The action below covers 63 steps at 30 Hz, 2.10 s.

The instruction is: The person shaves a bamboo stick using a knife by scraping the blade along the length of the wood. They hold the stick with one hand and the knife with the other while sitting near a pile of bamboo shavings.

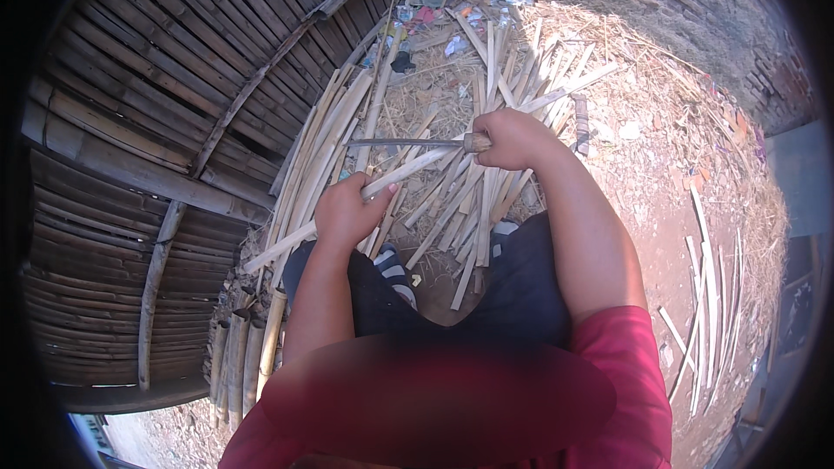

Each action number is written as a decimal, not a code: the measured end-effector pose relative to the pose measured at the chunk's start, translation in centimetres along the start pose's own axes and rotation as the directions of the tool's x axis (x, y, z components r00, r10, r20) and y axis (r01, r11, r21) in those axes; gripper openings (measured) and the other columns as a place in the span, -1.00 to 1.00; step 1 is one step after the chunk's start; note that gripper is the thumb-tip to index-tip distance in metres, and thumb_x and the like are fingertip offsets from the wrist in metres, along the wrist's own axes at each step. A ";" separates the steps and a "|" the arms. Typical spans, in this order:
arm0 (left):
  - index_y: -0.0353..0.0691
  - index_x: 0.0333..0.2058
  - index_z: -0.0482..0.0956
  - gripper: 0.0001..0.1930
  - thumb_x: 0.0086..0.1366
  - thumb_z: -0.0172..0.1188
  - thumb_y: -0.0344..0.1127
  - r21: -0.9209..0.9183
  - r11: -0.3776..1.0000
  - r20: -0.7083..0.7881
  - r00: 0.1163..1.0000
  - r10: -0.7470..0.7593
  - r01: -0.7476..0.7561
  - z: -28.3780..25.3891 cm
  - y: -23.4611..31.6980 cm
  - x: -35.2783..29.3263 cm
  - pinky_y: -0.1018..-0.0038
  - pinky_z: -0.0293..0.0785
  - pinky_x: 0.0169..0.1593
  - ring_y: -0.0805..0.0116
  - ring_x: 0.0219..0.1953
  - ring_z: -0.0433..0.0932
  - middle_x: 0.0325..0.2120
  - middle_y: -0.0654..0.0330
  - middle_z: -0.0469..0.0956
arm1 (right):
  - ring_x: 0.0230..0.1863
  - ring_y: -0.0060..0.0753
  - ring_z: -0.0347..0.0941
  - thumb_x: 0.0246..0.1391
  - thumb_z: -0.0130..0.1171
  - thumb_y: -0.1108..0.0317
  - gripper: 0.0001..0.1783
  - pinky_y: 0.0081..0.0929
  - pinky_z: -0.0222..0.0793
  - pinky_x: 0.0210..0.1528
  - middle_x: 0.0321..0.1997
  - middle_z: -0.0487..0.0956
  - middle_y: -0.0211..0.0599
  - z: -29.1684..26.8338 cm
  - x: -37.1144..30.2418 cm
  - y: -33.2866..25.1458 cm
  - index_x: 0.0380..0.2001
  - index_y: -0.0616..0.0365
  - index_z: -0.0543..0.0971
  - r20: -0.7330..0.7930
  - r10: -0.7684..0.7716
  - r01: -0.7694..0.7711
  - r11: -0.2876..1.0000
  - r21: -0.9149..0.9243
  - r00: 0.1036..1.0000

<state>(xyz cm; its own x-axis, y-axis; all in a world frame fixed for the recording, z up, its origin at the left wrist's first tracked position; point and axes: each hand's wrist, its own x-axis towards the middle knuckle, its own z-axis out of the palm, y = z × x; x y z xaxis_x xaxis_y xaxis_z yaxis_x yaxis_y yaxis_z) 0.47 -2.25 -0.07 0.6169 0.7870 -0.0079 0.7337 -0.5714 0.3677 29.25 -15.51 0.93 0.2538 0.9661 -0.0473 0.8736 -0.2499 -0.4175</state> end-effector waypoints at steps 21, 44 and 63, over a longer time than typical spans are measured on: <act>-0.17 -0.17 0.75 -0.39 0.22 0.34 0.34 -0.042 0.999 0.033 0.999 -0.033 0.035 -0.2 -0.2 -0.1 0.10 0.61 -0.10 -0.05 -0.24 0.74 -0.42 0.01 0.73 | -0.06 0.12 0.65 -0.09 0.51 0.13 -0.51 -0.07 0.54 0.00 -0.17 0.72 0.03 -0.8 0.0 -1.3 -0.11 0.17 0.69 0.103 0.061 -0.059 0.998 -0.023 0.993; -0.20 -0.25 0.72 -0.39 0.22 0.33 0.33 -0.039 0.999 0.138 0.990 0.029 -0.024 -0.1 -0.1 -0.1 0.07 0.60 -0.10 -0.06 -0.22 0.73 -0.41 0.01 0.72 | -0.10 0.10 0.67 -0.13 0.57 0.07 -0.39 -0.09 0.55 -0.03 -0.21 0.72 -0.02 1.4 0.6 -0.2 -0.02 0.12 0.68 0.108 -0.026 0.029 0.999 -0.032 0.994; -0.17 -0.15 0.74 -0.38 0.22 0.32 0.35 -0.009 0.998 0.172 0.983 0.069 -0.068 0.4 -0.2 -0.1 0.07 0.61 -0.05 -0.07 -0.15 0.73 -0.31 -0.01 0.74 | 0.04 0.06 0.65 -0.10 0.55 0.12 -0.37 -0.09 0.54 0.10 -0.07 0.73 -0.05 1.4 0.9 -1.5 0.07 0.05 0.65 0.212 0.014 0.001 0.997 -0.072 0.977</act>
<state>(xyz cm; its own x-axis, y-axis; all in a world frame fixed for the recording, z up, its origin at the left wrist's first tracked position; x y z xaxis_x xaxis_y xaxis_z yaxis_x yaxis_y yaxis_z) 0.38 -2.37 -0.51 0.7056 0.6941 -0.1428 0.6874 -0.6214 0.3761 27.58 -14.13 0.26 0.1722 0.9542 -0.2447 0.9014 -0.2528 -0.3514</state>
